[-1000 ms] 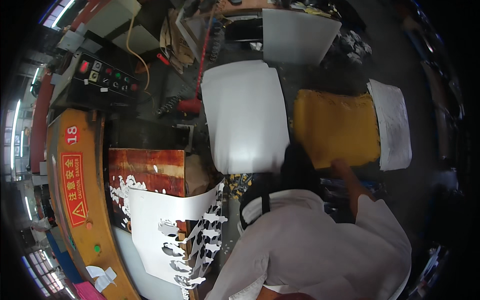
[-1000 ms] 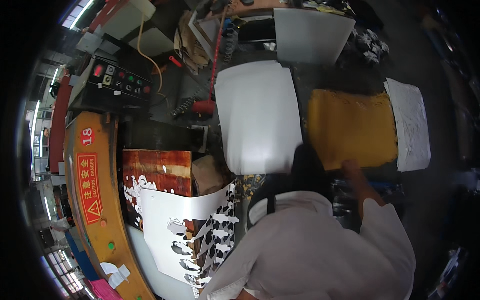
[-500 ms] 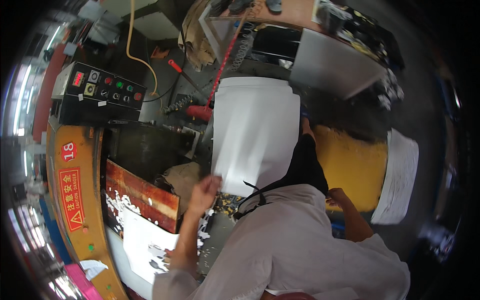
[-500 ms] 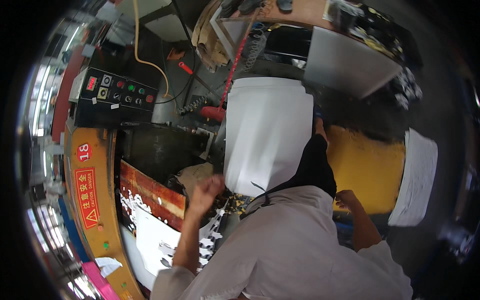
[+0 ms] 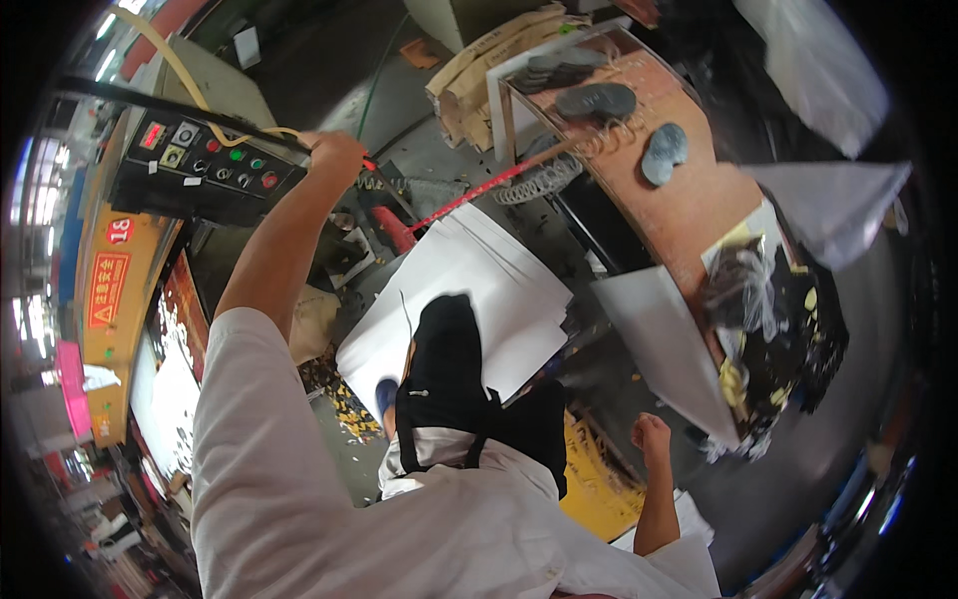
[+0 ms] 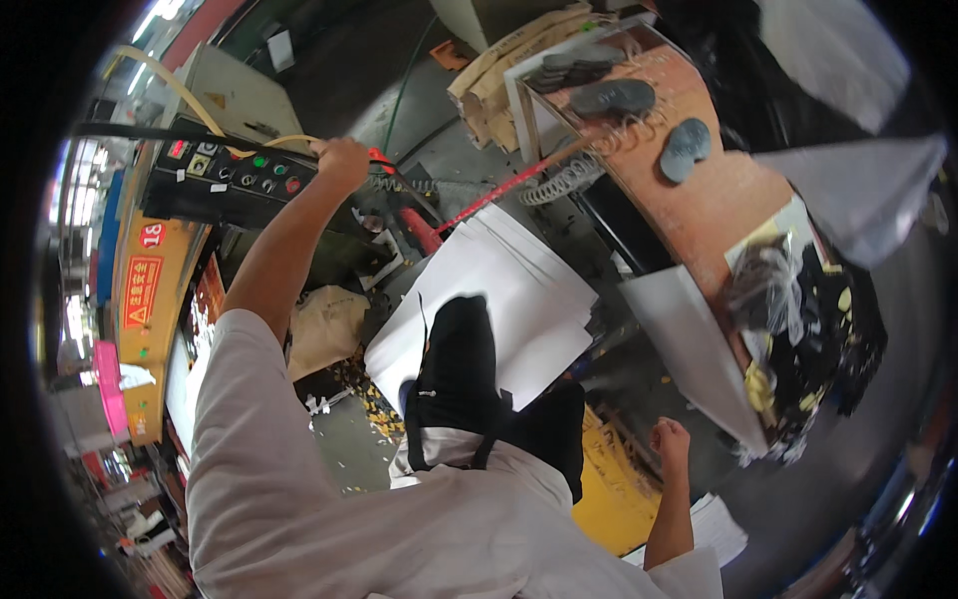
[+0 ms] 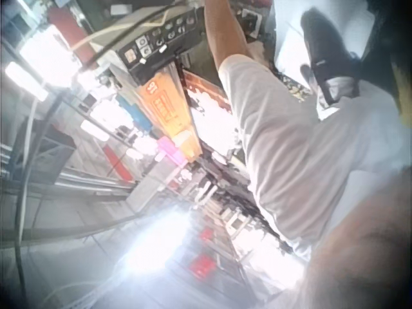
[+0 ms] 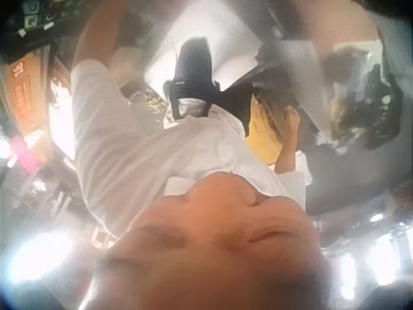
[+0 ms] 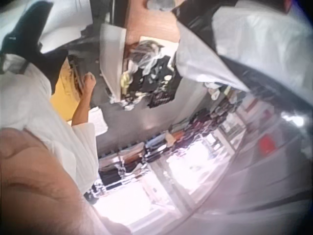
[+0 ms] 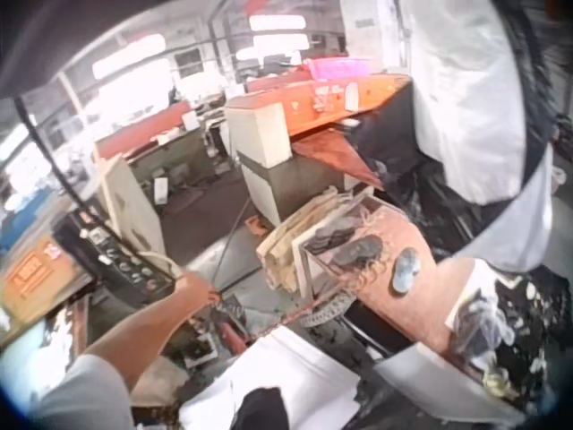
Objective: The person separates white die-cut shapes from a backing sheet by hand, peels them off, and stacks them into a pile. They also handle a brown cutout and place it aside before continuing to peel and stack the white pieces.
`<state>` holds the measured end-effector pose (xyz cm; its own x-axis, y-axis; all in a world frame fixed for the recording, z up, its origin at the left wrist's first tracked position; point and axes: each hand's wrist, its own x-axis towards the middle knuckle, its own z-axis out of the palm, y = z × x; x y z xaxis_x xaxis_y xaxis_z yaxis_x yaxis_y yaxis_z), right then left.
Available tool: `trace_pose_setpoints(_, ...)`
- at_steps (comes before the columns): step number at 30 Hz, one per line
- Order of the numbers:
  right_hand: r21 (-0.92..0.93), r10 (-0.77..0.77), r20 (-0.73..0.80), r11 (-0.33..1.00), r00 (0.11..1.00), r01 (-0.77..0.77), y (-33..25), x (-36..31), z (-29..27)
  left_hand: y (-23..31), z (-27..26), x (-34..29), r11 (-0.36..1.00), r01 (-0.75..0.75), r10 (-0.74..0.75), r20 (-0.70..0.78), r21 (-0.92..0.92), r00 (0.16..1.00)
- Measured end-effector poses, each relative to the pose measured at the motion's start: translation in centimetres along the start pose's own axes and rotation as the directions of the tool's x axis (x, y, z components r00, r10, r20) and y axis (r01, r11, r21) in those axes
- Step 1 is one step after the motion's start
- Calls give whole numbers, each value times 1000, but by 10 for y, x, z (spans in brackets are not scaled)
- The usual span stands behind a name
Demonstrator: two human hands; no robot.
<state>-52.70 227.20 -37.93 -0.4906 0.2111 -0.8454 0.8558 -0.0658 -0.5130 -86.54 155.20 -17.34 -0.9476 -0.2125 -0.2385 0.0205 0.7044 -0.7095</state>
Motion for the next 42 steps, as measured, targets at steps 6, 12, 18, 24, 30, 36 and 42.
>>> trace_pose_setpoints(6,-90,-96,367,986,925,138,-100,43,30,-55,57,-33,961,173,-65,433,-214,899)
trace_pose_setpoints(12,19,-383,262,920,886,392,-241,16,164,-98,133,-7,795,285,-158,271,-536,950)
trace_pose_setpoints(18,26,-832,512,265,215,964,-438,14,390,-73,253,92,437,558,-75,590,-705,804)
trace_pose_setpoints(24,-554,-859,478,-131,185,822,-620,170,654,-14,320,162,111,994,775,624,25,-102)
trace_pose_setpoints(30,-917,-549,378,-108,745,385,-605,225,698,-8,326,190,19,943,839,508,334,-197)
trace_pose_setpoints(36,-921,-392,381,-78,837,383,-607,236,697,-2,323,175,-66,876,869,459,479,-185)
trace_pose_setpoints(42,-944,-178,327,-91,928,316,-642,232,712,-3,315,177,-260,642,905,415,722,-100)
